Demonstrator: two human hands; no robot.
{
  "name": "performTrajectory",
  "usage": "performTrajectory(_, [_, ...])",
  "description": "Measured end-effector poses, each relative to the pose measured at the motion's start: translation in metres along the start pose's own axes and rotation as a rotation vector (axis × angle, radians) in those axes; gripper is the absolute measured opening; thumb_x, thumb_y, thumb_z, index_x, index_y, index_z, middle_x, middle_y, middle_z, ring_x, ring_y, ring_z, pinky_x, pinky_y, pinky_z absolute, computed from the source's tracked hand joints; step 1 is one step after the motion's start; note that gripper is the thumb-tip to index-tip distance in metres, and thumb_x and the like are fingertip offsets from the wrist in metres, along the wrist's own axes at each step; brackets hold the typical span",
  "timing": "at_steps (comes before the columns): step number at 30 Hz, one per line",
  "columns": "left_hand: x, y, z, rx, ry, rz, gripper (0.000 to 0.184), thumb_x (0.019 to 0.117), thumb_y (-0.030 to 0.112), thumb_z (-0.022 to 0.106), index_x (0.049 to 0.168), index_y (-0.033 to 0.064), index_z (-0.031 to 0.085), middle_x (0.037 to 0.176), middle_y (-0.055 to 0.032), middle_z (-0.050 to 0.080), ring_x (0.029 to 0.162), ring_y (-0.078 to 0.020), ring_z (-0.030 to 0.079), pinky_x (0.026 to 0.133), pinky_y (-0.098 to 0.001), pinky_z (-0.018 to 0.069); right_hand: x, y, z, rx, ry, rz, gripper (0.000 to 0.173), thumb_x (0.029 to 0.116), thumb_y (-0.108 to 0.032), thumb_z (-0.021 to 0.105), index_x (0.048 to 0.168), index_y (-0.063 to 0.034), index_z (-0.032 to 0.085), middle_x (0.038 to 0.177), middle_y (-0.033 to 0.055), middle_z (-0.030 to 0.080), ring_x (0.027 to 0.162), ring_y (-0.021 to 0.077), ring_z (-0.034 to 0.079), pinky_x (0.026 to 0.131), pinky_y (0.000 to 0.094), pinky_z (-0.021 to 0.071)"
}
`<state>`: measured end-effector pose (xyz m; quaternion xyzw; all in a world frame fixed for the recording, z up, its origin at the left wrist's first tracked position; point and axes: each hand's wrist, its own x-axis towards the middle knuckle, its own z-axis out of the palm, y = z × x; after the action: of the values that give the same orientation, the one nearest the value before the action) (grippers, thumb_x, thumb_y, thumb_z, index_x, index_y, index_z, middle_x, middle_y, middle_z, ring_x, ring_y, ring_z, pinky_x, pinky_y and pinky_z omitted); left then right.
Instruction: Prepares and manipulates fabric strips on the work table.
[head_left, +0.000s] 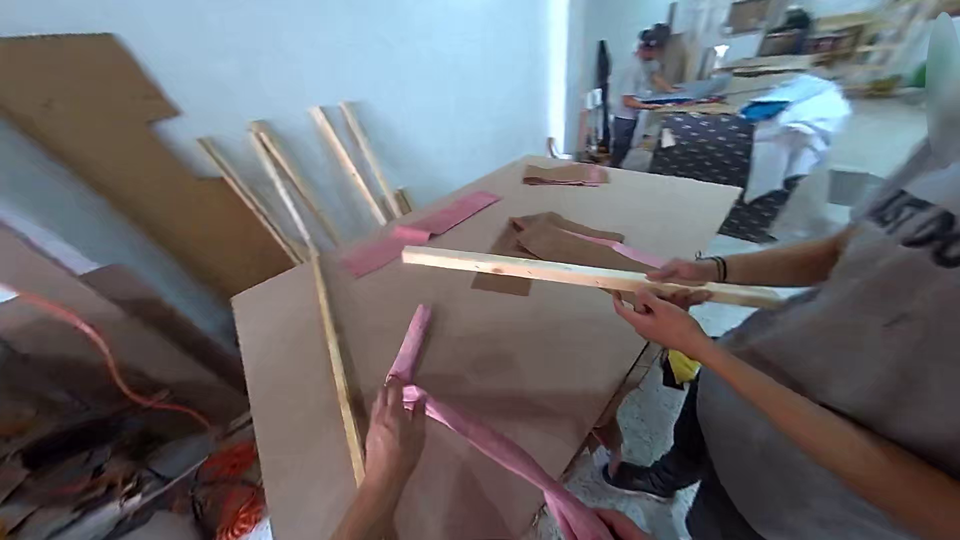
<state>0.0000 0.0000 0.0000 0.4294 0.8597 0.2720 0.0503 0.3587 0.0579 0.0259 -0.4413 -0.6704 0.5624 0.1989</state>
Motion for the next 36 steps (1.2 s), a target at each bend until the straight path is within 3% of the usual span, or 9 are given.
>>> performTrajectory(2, [-0.074,0.042,0.001,-0.159,-0.084,0.119,0.039,0.1003,0.03,0.064,0.128,0.0023,0.067,0.116,-0.015,0.073,0.105,-0.0259,0.072,0.093,-0.0461,0.0595,-0.002,0.019,0.001,-0.111,-0.077,-0.072,0.048,0.096,-0.035,0.069,0.134,-0.0061,0.064,0.108,0.0137,0.075,0.092,0.0253,0.074,0.085,0.0505,0.0606])
performTrajectory(5, [-0.152,0.103,0.016,-0.514,-0.308,0.305,0.061,0.0959,0.027,0.073,0.143,-0.0054,0.053,0.119,-0.0165,0.073,0.105,-0.0232,0.074,0.095,-0.0444,0.0606,0.002,-0.018,-0.007,-0.093,-0.192,-0.117,0.056,0.0943,-0.033,0.072,0.142,-0.0078,0.057,0.12,0.013,0.071,0.103,0.024,0.071,0.091,0.0498,0.0583])
performTrajectory(8, [-0.161,0.13,0.03,-0.584,-0.174,0.398,0.084,0.0889,0.039,0.08,0.148,-0.0096,0.045,0.127,-0.0226,0.068,0.11,-0.0241,0.072,0.099,-0.0444,0.0595,0.007,-0.041,-0.021,-0.085,-0.297,-0.293,0.077,0.0898,-0.03,0.078,0.155,-0.0049,0.044,0.147,0.0153,0.056,0.13,0.0217,0.059,0.11,0.0448,0.0493])
performTrajectory(12, [-0.129,0.143,0.032,-0.593,0.004,0.441,0.1,0.0836,0.065,0.074,0.149,-0.006,0.047,0.132,-0.0165,0.067,0.115,-0.0157,0.07,0.098,-0.039,0.0604,0.031,-0.05,-0.038,-0.023,-0.44,-0.536,0.09,0.089,-0.039,0.078,0.161,-0.007,0.034,0.155,0.0076,0.05,0.134,0.0106,0.055,0.111,0.0351,0.0501])
performTrajectory(18, [-0.074,0.132,0.007,-0.268,0.046,0.447,0.096,0.0812,0.067,0.075,0.149,0.0035,0.052,0.137,-0.0112,0.065,0.124,-0.0184,0.065,0.103,-0.0417,0.057,0.079,-0.072,-0.023,-0.02,-0.261,-0.63,0.04,0.1028,-0.018,0.06,0.142,-0.0114,0.062,0.136,0.0006,0.067,0.119,0.0068,0.066,0.102,0.0293,0.0569])
performTrajectory(22, [0.003,0.086,0.032,0.064,0.268,0.45,0.079,0.0852,0.054,0.076,0.146,0.0068,0.056,0.144,-0.0245,0.056,0.133,-0.0421,0.054,0.109,-0.063,0.0448,0.112,-0.085,-0.027,0.101,-0.029,-0.466,0.022,0.1054,-0.016,0.052,0.116,-0.0073,0.07,0.09,0.0019,0.075,0.073,0.0133,0.074,0.066,0.0326,0.0663])
performTrajectory(25, [0.061,0.038,0.053,0.098,0.011,0.298,0.055,0.0934,0.035,0.072,0.143,0.0128,0.061,0.139,-0.0143,0.063,0.134,-0.0324,0.057,0.117,-0.058,0.0395,0.151,-0.091,-0.039,0.271,0.046,-0.264,0.031,0.1102,-0.025,0.044,0.114,-0.0038,0.066,0.079,0.0099,0.074,0.06,0.0198,0.071,0.056,0.035,0.0624])
performTrajectory(31, [0.156,0.003,0.018,-0.526,-0.701,-0.043,0.027,0.0951,0.017,0.069,0.12,0.0054,0.069,0.09,-0.0094,0.075,0.073,-0.0178,0.07,0.065,-0.0365,0.0594,0.2,-0.036,-0.069,0.593,0.281,0.156,0.035,0.1112,-0.031,0.044,0.112,-0.0038,0.065,0.063,0.0068,0.06,0.045,0.0104,0.052,0.042,0.0233,0.0438])
performTrajectory(36, [0.212,0.009,0.008,-0.335,-0.947,0.029,0.032,0.1006,0.037,0.064,0.085,0.0106,0.074,0.07,-0.0044,0.067,0.059,-0.012,0.061,0.055,-0.0308,0.0505,0.191,0.01,-0.065,0.63,0.134,0.079,0.045,0.1121,-0.041,0.033,0.144,-0.0168,0.054,0.097,0.0082,0.07,0.076,0.0162,0.068,0.068,0.0321,0.0582])
